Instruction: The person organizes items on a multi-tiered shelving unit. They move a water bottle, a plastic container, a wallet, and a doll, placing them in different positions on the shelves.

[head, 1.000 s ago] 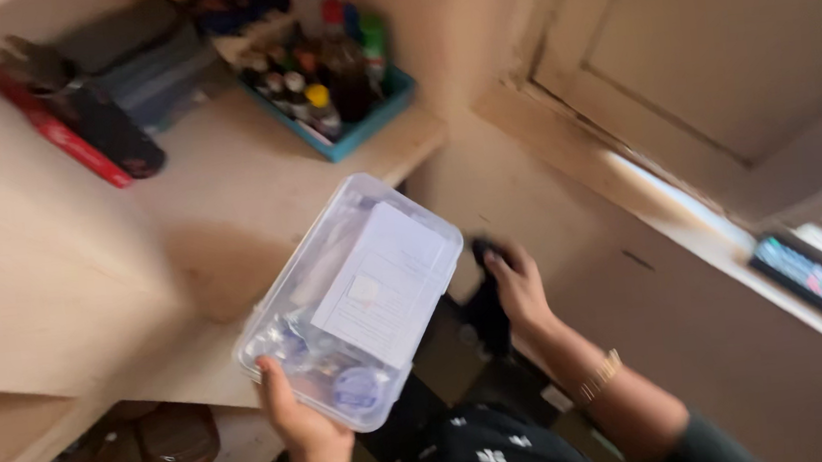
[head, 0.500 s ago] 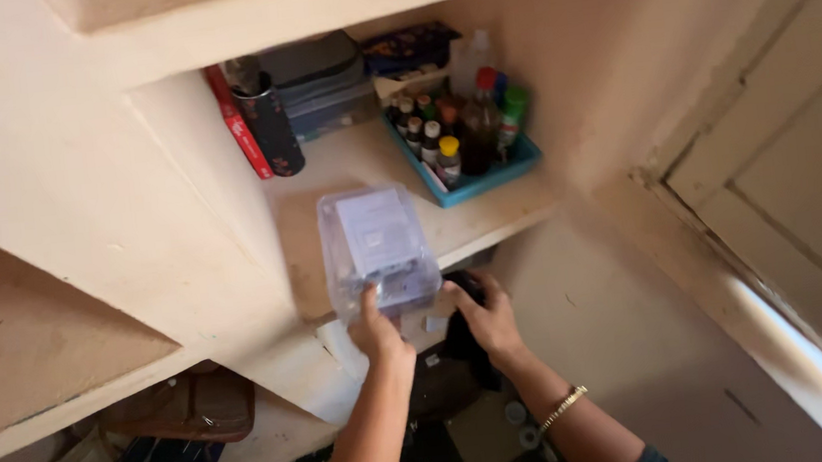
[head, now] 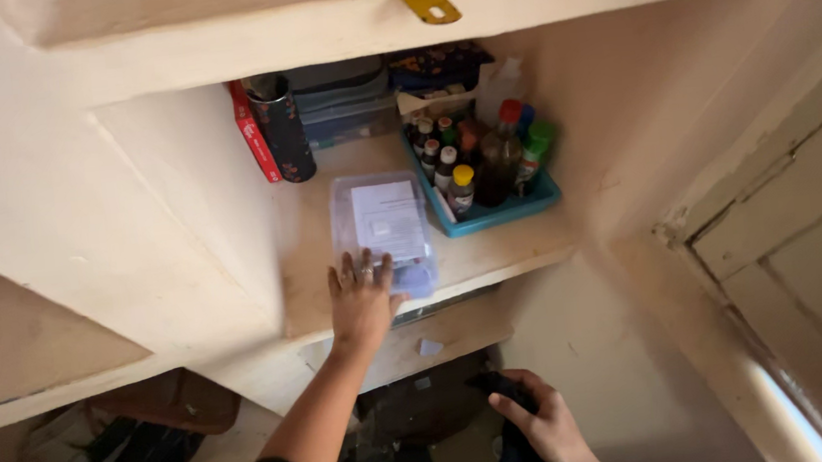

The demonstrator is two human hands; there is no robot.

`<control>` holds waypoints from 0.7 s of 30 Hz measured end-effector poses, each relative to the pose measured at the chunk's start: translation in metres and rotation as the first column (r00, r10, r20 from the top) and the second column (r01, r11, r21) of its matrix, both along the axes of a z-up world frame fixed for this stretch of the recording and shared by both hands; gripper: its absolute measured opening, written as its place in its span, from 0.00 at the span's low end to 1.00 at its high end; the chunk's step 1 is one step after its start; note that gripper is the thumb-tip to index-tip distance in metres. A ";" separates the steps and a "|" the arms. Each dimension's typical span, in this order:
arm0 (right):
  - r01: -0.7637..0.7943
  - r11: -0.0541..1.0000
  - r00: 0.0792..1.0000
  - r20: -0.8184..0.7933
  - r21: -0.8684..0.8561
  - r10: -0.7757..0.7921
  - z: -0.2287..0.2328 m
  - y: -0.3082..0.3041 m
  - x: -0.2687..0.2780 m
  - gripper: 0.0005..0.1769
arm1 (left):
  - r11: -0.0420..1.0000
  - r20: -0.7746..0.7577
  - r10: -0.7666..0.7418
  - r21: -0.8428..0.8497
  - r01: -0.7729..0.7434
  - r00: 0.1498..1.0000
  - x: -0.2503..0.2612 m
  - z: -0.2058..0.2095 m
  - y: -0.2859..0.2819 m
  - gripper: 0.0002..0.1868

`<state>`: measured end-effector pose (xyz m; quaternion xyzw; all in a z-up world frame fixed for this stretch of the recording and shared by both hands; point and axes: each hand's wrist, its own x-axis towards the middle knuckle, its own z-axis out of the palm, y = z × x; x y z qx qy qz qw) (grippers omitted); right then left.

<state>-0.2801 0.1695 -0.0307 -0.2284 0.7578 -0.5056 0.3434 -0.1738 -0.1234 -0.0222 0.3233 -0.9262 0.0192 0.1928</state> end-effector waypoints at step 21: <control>-0.047 0.999 0.996 0.075 0.019 0.046 -0.068 0.036 -0.029 0.22 | 0.979 -0.190 0.203 0.039 -0.200 0.961 -0.106 -0.035 -0.105 0.41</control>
